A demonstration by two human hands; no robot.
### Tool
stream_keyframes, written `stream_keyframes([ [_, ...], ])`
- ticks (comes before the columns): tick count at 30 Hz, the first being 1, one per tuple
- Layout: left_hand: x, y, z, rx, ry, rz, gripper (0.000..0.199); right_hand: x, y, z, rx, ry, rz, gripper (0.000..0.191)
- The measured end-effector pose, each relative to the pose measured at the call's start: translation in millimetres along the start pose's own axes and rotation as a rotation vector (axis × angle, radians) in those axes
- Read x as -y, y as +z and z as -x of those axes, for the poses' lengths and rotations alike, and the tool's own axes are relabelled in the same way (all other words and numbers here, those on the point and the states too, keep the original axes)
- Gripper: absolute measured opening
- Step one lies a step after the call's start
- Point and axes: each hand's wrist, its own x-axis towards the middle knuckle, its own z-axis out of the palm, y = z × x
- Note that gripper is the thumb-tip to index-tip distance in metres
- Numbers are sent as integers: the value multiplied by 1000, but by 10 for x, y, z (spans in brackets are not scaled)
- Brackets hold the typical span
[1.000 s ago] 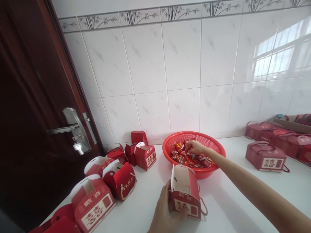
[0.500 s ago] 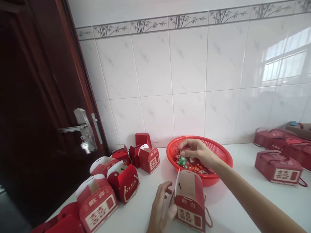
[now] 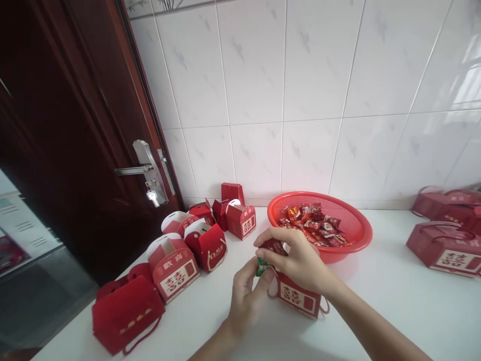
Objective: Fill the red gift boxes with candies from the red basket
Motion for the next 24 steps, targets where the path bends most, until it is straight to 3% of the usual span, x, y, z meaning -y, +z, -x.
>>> stream_keyframes([
  [4,-50,7,-20,-19,-40,8,51,-73,-21,-43,-133,-14,-56,12],
  [10,9,-11,-27,11,-65,57,52,-127,-57,-43,-240,-35,35,11],
  [17,49,-10,27,49,-60,53,51,-159,-28,-34,-273,-36,223,11],
  [24,46,-24,54,84,-50,4,43,-128,2,-17,-234,-36,191,10],
])
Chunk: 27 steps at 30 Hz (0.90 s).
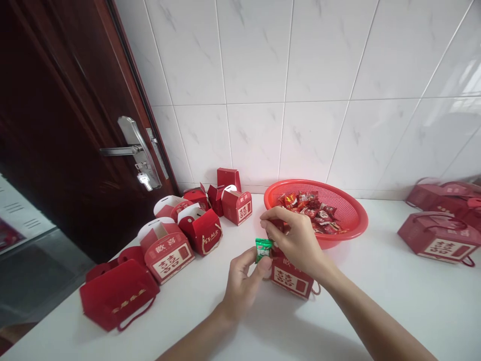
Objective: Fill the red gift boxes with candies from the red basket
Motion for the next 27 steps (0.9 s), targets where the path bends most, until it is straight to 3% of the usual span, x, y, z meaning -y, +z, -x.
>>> stream_keyframes([
  [9,75,-23,-9,63,-37,27,50,92,77,73,146,-46,86,11],
  [13,-1,-20,-25,46,-62,21,49,8,-290,-136,133,-130,62,14],
  [16,-44,-14,-34,20,-92,26,48,-246,-701,-385,74,-1,176,22],
  [18,-49,-12,-37,14,-110,28,48,-480,-909,-515,224,237,458,25],
  [21,-23,-14,-35,16,-119,9,49,-805,-1010,-591,458,383,578,34],
  [24,16,-17,-37,20,-109,-21,50,-1013,-901,-576,666,470,646,53],
  [27,46,-19,-48,18,-112,-19,51,-1126,-744,-586,766,511,700,73],
])
